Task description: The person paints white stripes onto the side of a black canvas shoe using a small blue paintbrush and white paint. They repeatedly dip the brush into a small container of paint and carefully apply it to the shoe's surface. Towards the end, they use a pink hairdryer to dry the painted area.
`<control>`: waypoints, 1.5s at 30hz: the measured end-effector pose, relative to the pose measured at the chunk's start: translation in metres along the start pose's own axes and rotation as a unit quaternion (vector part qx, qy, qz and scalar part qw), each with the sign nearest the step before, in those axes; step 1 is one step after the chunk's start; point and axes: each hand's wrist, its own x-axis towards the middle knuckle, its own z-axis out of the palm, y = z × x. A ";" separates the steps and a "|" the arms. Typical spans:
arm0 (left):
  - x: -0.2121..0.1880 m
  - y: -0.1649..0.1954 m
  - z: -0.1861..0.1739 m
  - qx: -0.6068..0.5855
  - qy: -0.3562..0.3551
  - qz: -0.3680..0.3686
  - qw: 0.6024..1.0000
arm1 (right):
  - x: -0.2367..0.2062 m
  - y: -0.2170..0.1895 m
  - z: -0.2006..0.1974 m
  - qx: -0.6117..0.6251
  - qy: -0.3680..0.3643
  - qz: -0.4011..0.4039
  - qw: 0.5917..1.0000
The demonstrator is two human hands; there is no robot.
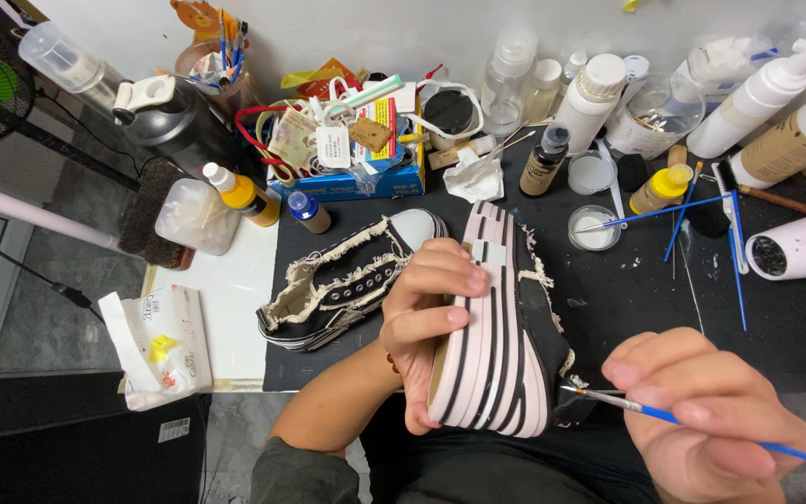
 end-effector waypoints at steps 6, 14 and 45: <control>-0.007 -0.002 0.010 -0.005 -0.010 0.003 1.000 | 0.011 -0.010 0.002 -0.018 -0.038 0.070 0.997; -0.007 -0.004 0.013 -0.007 -0.021 -0.003 1.000 | 0.021 -0.011 0.008 -0.048 -0.067 0.093 0.992; -0.007 -0.004 0.005 0.002 -0.040 -0.012 0.999 | 0.021 -0.008 0.010 -0.074 -0.088 0.054 0.992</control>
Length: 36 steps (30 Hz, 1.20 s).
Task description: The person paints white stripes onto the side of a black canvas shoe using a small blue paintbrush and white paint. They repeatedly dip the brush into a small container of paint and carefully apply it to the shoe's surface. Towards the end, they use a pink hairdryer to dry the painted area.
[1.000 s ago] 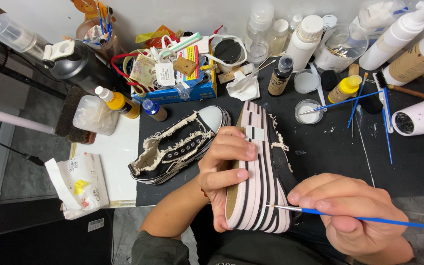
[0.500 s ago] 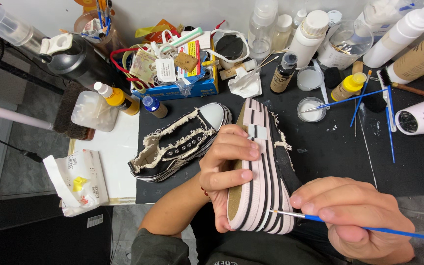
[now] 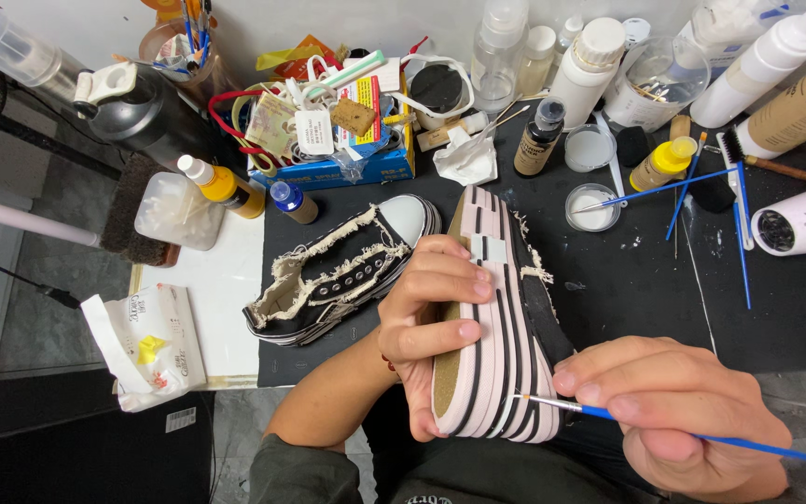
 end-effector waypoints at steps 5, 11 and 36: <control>0.001 -0.001 0.001 0.001 0.006 0.003 1.000 | 0.002 -0.003 0.001 0.021 0.010 0.020 1.000; -0.001 -0.003 0.002 0.001 0.008 0.001 1.000 | 0.007 0.001 0.000 -0.006 -0.004 -0.015 1.000; -0.020 -0.007 -0.021 -0.202 0.378 -0.332 0.841 | -0.078 0.085 -0.098 -0.061 0.238 0.153 0.957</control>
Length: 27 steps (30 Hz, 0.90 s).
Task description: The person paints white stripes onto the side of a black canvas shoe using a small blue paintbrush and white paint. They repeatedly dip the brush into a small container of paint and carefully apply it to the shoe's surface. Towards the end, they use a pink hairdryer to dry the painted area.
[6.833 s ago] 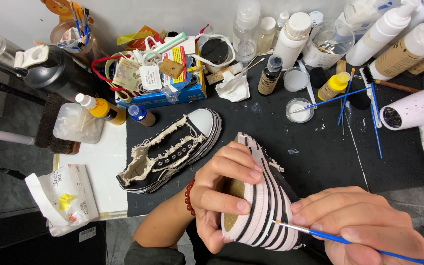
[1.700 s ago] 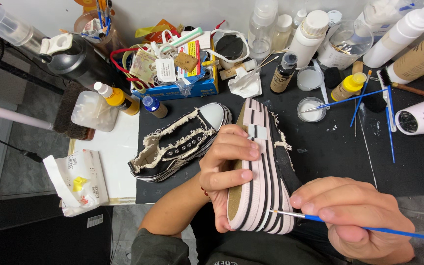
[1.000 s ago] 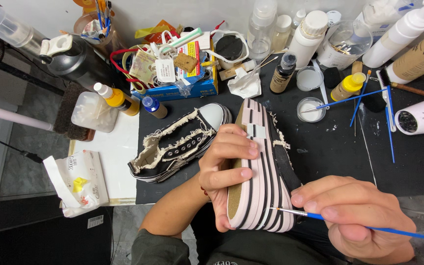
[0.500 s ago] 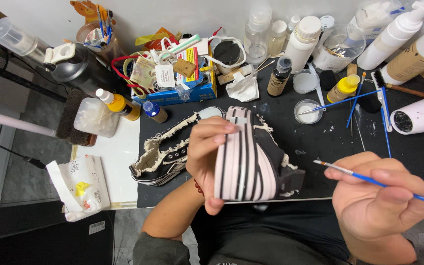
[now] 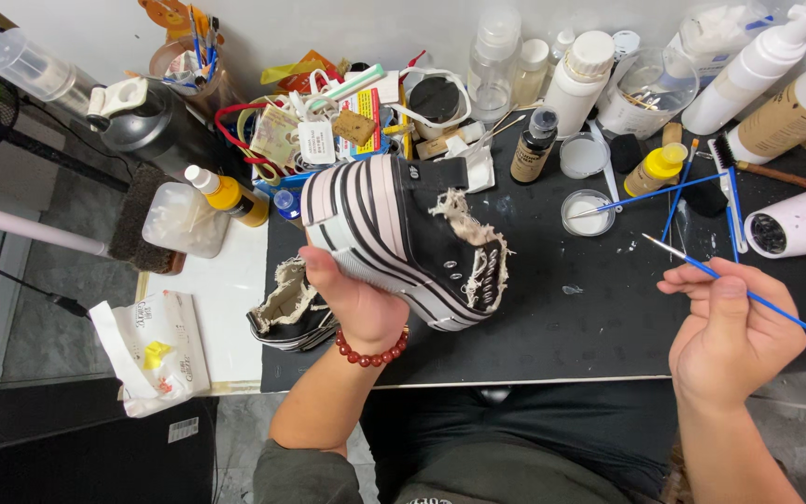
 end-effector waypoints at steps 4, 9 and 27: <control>0.008 0.003 0.001 0.013 0.010 -0.028 0.999 | 0.005 0.014 -0.009 -0.049 0.005 0.025 0.998; 0.012 0.008 0.011 0.024 0.002 -0.059 0.998 | 0.017 0.003 -0.008 -0.348 -0.107 -0.142 0.921; 0.013 -0.004 0.029 0.116 -0.031 -0.267 0.956 | 0.069 -0.020 0.000 -0.570 -0.433 -0.305 0.627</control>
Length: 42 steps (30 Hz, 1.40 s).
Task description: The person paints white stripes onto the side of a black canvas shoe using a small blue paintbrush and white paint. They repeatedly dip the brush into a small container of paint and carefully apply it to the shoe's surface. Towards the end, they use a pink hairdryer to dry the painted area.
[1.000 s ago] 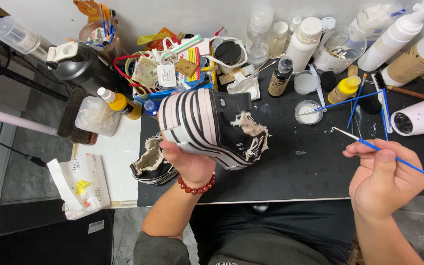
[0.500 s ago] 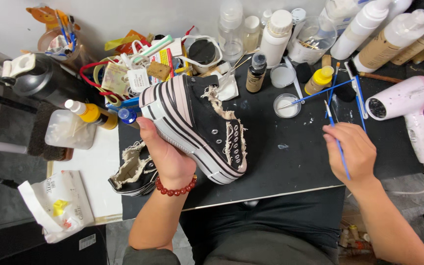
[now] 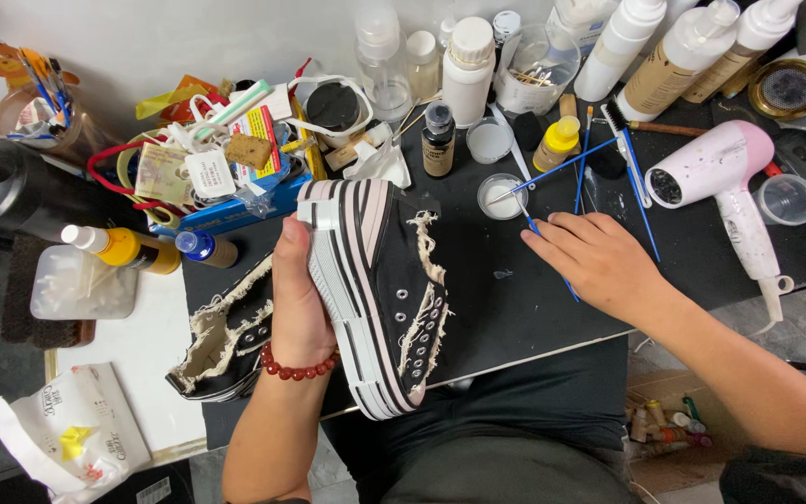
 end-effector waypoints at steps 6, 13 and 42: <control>0.011 -0.006 -0.002 -0.029 -0.010 -0.034 0.999 | -0.002 0.002 0.002 0.006 -0.021 -0.004 1.000; 0.010 -0.005 0.003 -0.018 -0.029 -0.027 0.999 | -0.005 0.003 0.002 0.015 -0.026 -0.003 1.000; 0.019 -0.014 0.000 0.114 -0.077 -0.019 0.990 | -0.170 0.045 0.004 -0.050 0.067 0.448 0.890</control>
